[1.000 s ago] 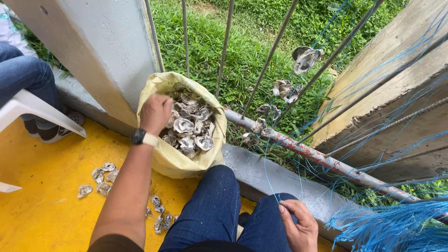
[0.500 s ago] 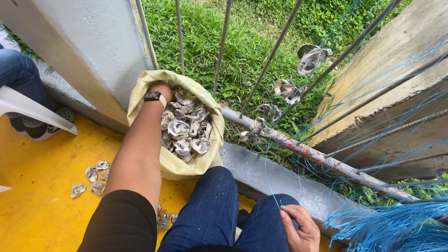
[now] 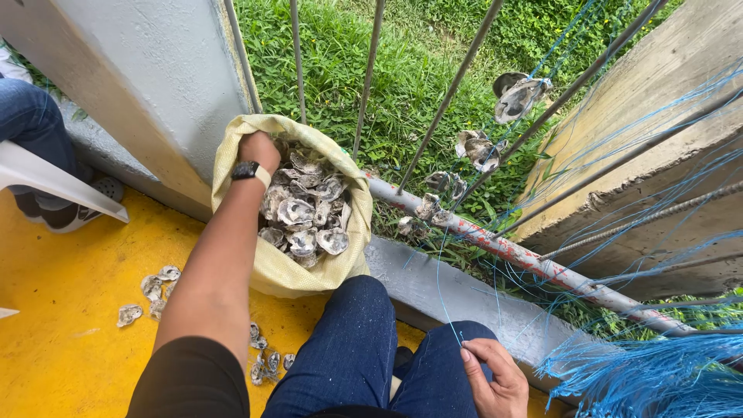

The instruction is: Stringing oyster shells onto a blue plastic line for aquaculture spat collection.

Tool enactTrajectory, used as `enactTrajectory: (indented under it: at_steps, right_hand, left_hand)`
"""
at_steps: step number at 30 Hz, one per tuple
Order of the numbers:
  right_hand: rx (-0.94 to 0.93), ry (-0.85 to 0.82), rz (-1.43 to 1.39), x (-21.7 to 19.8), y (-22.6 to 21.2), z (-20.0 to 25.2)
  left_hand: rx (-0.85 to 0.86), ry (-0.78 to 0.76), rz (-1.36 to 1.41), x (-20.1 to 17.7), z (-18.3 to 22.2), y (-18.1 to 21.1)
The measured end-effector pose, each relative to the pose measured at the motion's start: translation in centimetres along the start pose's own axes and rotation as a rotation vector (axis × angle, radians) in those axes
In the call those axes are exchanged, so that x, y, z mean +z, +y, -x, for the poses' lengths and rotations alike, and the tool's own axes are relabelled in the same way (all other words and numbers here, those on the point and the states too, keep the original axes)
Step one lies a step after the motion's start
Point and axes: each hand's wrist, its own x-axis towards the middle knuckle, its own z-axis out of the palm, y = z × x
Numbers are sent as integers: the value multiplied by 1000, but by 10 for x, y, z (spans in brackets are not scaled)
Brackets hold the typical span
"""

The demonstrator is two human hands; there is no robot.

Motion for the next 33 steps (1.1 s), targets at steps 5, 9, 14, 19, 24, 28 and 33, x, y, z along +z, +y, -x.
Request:
enactTrajectory:
  at_steps: [5,9,14,19,24,28,33]
  right_hand:
    - [-34,3,-31,-2,-4,1]
    - [-3,14,-41,0,-8,4]
    - [-45,58,-121,-3,-28,3]
    - [-53,48,-208,-18,-48,0]
    - [-84,107,-16,-38,-78,-6]
    - [-171,107,27,-44,-87,-12]
    - [-226,120,61,-44,-96,-19]
  left_hand:
    - [27,-48,55,-98,93,53]
    - [423,382,17,-115,128,61]
    - [544,298,347,-140,201,132]
    - [477,-401,1025,-100,285,185]
    - [17,-1120,1676,-46,331,202]
    - [-184,-1394,1724,-45,346,214]
    - [-162,-1578,1746,-40,353,214]
